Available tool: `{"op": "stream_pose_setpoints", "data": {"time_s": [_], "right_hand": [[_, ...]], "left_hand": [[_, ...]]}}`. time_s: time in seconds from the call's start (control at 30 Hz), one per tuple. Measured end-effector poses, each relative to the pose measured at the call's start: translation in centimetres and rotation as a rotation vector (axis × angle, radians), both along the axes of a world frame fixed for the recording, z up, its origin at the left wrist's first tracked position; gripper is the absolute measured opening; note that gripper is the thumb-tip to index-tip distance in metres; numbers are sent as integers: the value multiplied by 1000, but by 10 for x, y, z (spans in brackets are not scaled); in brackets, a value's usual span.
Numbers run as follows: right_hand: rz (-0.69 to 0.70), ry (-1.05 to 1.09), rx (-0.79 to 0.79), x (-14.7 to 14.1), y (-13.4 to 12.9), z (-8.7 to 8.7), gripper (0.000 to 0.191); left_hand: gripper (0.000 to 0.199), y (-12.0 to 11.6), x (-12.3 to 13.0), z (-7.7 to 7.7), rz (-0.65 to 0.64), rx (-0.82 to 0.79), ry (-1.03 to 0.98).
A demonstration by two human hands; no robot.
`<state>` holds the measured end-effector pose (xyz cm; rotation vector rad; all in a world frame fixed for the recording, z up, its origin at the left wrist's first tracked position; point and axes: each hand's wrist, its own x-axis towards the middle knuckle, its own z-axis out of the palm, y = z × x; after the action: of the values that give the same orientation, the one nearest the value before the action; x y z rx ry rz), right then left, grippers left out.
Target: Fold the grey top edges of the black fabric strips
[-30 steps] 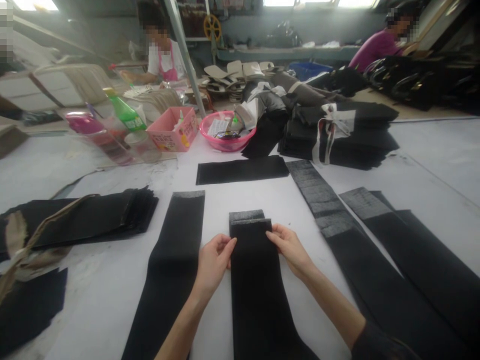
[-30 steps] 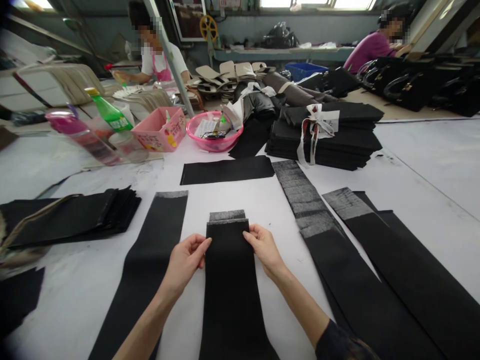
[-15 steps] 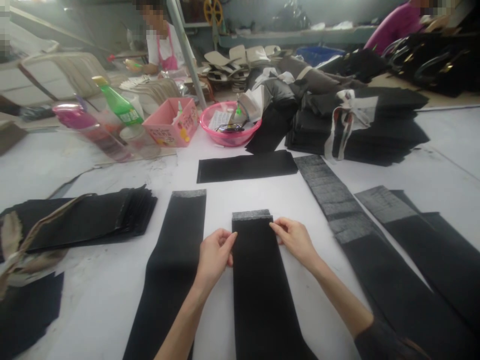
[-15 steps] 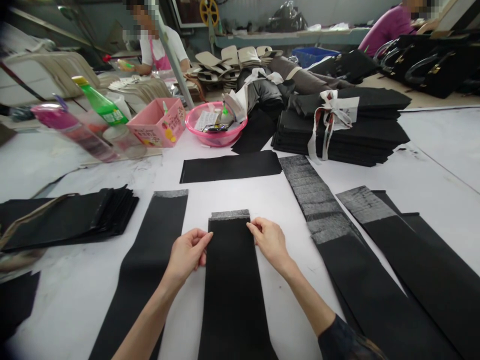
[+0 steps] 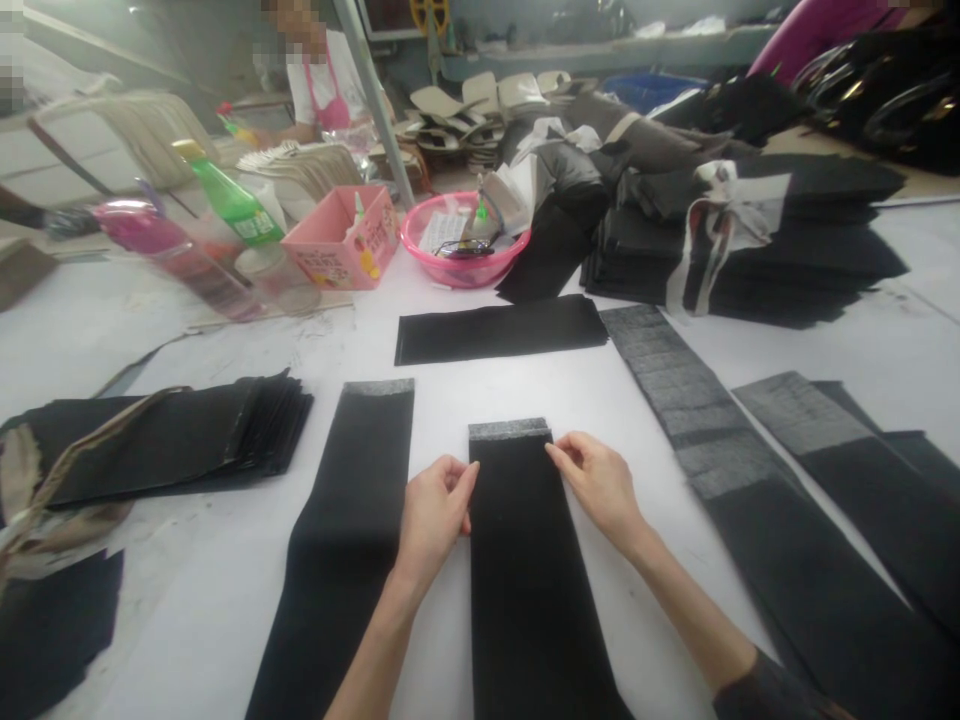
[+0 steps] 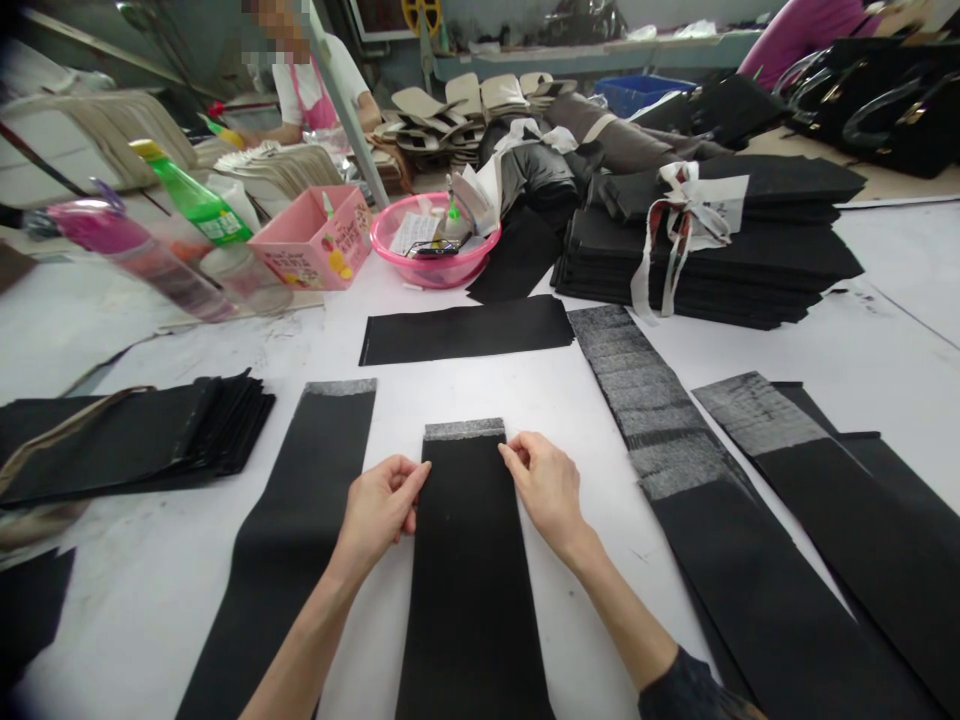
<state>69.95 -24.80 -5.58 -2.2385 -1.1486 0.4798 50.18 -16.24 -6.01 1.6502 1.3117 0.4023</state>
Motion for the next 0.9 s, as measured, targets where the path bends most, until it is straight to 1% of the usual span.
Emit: {"op": "stream_pose_setpoints", "data": {"time_s": [0.2, 0.5, 0.9], "right_hand": [[3, -49, -35, -1, 3, -4, 27], [-9, -141, -109, -3, 10, 0, 25], [-27, -152, -192, -3, 15, 1, 25]], "left_hand": [[39, 2, 3, 0, -15, 49, 56], [40, 5, 6, 0, -12, 58, 90], [38, 9, 9, 3, -18, 41, 125]]}}
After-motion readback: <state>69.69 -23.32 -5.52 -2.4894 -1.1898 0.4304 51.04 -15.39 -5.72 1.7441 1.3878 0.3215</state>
